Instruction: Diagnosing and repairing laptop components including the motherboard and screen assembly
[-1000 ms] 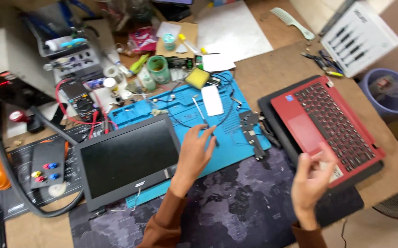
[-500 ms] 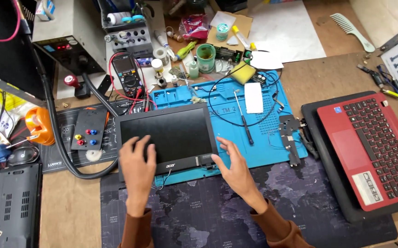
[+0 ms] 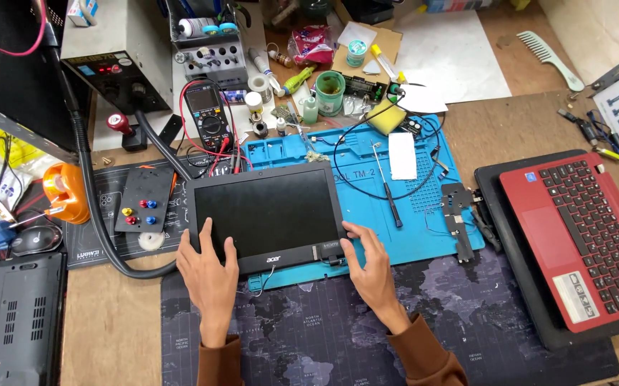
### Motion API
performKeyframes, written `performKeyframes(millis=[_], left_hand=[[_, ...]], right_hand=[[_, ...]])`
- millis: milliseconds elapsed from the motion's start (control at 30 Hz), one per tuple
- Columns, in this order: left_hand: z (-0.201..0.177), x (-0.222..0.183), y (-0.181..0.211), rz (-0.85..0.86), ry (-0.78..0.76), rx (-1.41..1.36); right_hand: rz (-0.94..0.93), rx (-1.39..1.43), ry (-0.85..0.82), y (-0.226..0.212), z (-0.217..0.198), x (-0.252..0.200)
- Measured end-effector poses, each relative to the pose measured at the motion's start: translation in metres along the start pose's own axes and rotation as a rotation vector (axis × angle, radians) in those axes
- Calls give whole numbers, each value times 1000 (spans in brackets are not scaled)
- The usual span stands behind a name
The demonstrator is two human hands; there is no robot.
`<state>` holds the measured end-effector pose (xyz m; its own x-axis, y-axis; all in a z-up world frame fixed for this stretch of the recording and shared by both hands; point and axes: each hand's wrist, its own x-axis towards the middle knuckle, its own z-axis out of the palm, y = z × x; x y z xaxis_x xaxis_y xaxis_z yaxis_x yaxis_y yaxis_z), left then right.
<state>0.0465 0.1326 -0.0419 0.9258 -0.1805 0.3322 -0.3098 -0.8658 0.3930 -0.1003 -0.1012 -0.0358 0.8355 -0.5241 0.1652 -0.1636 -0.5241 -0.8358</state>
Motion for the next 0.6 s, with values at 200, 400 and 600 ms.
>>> performKeyframes(millis=[200, 400, 600], left_hand=[[0, -4, -1, 1, 61, -63], [13, -6, -18, 15, 122, -75], [-2, -5, -15, 23, 48, -293]], right_hand=[[-36, -46, 1, 3, 2, -1], [-19, -17, -55, -12, -4, -1], [-81, -80, -64, 6, 0, -5]])
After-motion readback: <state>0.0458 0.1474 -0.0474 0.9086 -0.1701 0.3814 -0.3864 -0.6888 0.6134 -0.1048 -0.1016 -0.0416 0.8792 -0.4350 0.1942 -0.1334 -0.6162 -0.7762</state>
